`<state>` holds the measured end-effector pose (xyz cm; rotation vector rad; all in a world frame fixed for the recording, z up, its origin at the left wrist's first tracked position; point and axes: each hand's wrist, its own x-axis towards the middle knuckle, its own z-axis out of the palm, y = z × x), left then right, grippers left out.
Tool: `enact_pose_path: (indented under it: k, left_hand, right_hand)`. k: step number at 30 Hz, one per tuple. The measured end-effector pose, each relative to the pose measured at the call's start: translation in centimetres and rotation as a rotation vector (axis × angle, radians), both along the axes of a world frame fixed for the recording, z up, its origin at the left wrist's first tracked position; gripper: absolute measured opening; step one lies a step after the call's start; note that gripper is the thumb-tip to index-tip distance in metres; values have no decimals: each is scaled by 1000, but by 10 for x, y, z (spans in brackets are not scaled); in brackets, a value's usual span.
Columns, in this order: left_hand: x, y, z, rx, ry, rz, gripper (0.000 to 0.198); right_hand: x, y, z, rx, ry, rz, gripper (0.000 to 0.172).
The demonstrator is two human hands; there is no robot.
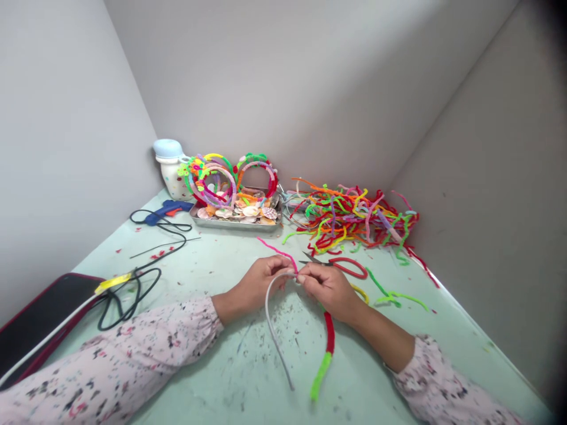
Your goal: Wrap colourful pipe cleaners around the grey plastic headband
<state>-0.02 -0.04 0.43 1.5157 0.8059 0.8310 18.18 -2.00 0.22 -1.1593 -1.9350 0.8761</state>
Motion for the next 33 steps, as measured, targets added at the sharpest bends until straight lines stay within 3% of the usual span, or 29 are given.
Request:
enact_pose_path:
  k: [8, 24, 33]
  left_hand:
    - [-2, -2, -3, 199, 64, 28, 23]
    - [1, -4, -2, 112, 85, 94, 21]
    - [1, -3, -2, 148, 114, 126, 21]
  right_hand:
    - [1, 3, -2, 33, -23, -58, 22]
    - [-3, 0, -2, 6, -3, -36, 21]
    - [-3, 2, -6, -132, 98, -25, 18]
